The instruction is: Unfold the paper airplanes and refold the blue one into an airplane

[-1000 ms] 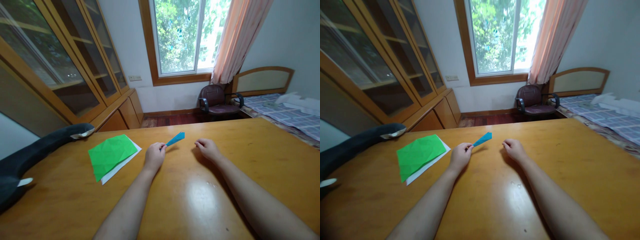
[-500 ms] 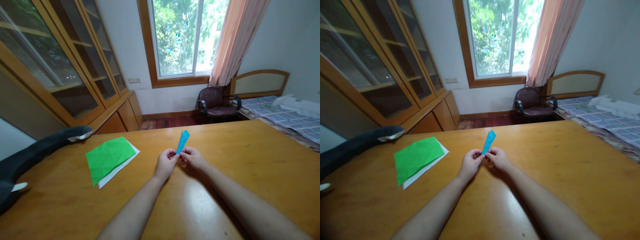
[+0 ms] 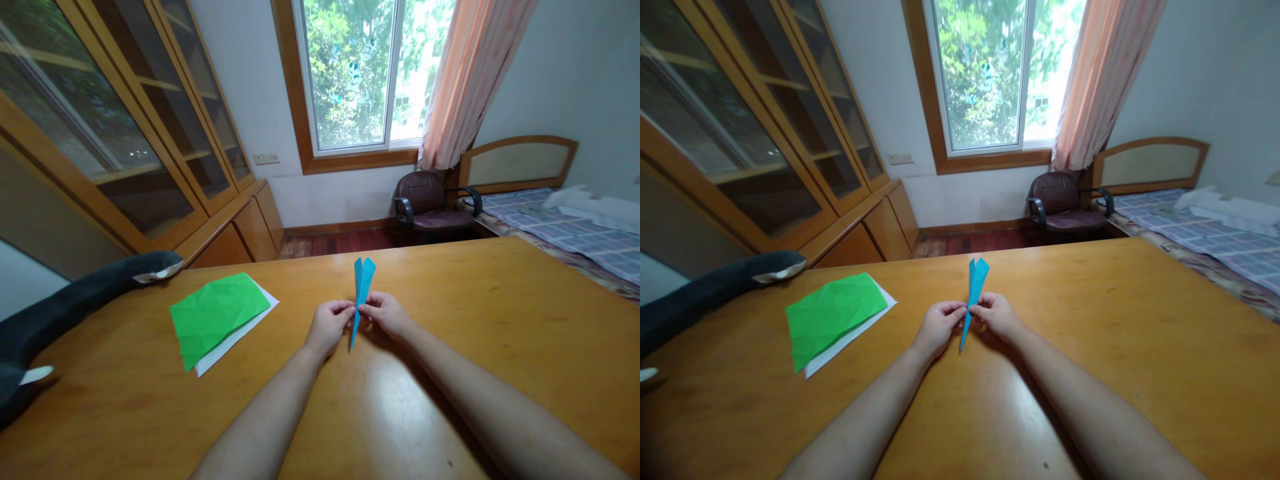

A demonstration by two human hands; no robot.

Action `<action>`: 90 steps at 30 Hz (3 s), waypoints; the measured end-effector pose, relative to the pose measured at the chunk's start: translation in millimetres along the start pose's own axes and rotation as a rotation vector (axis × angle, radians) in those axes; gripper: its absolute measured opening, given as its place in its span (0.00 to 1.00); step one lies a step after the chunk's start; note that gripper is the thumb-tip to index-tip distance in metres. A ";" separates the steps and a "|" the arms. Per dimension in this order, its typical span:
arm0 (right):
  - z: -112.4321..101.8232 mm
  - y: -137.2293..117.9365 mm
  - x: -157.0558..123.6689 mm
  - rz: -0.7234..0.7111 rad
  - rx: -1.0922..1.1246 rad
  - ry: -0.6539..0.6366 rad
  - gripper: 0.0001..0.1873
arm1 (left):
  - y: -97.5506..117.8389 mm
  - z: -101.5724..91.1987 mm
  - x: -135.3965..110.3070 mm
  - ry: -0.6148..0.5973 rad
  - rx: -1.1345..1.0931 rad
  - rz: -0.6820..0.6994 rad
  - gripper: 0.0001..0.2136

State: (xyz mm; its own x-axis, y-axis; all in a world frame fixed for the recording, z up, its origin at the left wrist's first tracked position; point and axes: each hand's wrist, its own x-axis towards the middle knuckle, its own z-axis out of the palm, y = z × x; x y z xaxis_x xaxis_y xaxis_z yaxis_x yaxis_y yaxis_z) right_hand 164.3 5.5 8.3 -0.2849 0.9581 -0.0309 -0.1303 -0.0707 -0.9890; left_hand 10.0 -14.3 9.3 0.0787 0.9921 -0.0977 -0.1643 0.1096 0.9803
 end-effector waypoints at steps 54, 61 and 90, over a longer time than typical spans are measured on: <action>3.5 7.1 0.9 -0.114 0.048 0.026 0.14 | 0.3 1.5 2.9 -0.069 -0.208 0.106 0.21; 11.6 7.2 -3.5 -0.007 -0.029 -0.024 0.14 | -2.9 -5.5 9.0 0.099 -0.216 0.128 0.17; -210.5 -52.5 -0.2 0.119 -0.381 1.012 0.06 | -10.9 -13.7 10.1 0.016 -0.013 0.090 0.15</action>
State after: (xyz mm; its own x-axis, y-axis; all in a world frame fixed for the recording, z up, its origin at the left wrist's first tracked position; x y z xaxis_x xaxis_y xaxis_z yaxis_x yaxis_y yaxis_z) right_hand 371.1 67.5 29.7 0.6612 0.7477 -0.0618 0.1992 -0.2544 -0.9464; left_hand -0.9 -4.6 -4.8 0.0468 0.9988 -0.0120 -0.1827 0.0204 0.9830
